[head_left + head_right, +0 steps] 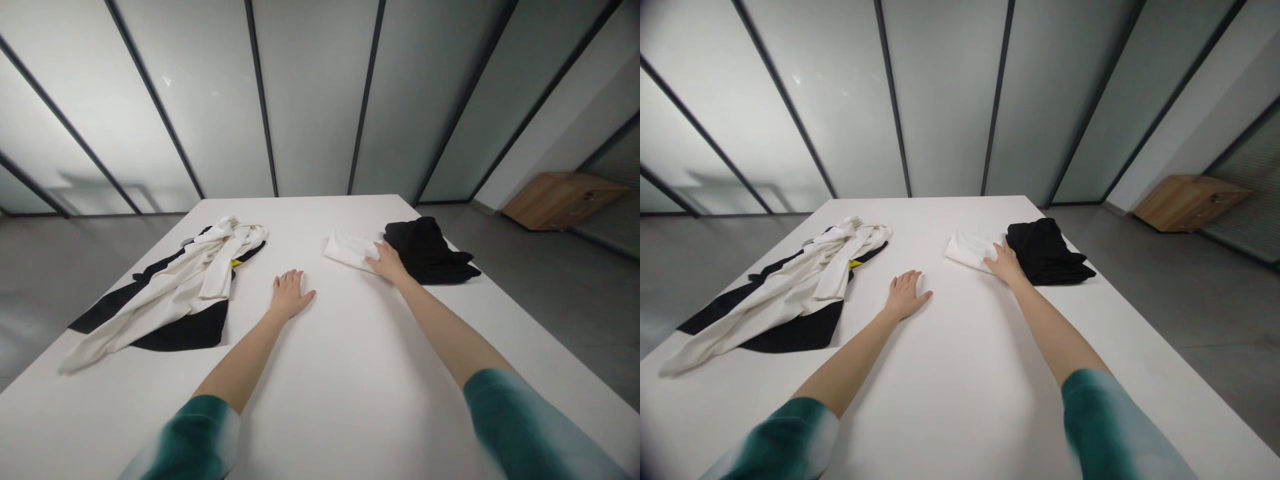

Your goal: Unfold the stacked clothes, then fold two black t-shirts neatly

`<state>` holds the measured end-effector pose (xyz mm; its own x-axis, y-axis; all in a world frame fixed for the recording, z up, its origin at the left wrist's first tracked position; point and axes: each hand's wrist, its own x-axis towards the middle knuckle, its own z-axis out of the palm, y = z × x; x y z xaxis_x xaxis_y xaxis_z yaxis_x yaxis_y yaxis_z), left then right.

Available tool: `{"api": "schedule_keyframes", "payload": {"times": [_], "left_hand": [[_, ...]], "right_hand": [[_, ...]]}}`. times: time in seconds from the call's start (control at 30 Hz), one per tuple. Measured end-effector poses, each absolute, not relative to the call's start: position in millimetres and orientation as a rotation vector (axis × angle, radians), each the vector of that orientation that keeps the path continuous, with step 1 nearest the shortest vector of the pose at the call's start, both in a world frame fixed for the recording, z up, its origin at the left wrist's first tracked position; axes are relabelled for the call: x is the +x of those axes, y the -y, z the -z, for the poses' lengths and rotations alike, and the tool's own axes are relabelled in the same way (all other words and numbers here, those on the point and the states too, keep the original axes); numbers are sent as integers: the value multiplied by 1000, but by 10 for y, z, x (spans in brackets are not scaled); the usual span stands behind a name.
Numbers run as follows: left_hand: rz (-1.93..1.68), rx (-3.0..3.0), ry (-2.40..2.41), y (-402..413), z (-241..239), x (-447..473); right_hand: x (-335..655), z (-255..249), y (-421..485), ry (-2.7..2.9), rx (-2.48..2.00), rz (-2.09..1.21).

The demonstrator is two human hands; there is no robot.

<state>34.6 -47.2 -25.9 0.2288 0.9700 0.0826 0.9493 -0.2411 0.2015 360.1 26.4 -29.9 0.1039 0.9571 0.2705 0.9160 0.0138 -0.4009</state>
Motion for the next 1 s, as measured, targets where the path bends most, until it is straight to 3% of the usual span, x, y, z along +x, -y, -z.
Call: {"api": "schedule_keyframes", "payload": {"times": [0.17, 0.37, 0.57, 0.77, 1.0], "left_hand": [[-295, 2377, -1868, 473, 284, 342], [-514, 2392, -1892, 487, 232, 357], [-405, 2458, -1855, 422, 222, 338], [-428, 2482, -1862, 398, 261, 337], [-428, 2482, -1867, 395, 256, 336]], "right_hand": [[3185, 280, -231, 1896, -1883, -251], [2729, 334, 148, 1909, -1319, -698], [3089, 299, 199, 1814, -1457, -406], [3985, 59, 187, 1716, -1873, 308], [4688, 38, 252, 1400, -2439, 191]]}}
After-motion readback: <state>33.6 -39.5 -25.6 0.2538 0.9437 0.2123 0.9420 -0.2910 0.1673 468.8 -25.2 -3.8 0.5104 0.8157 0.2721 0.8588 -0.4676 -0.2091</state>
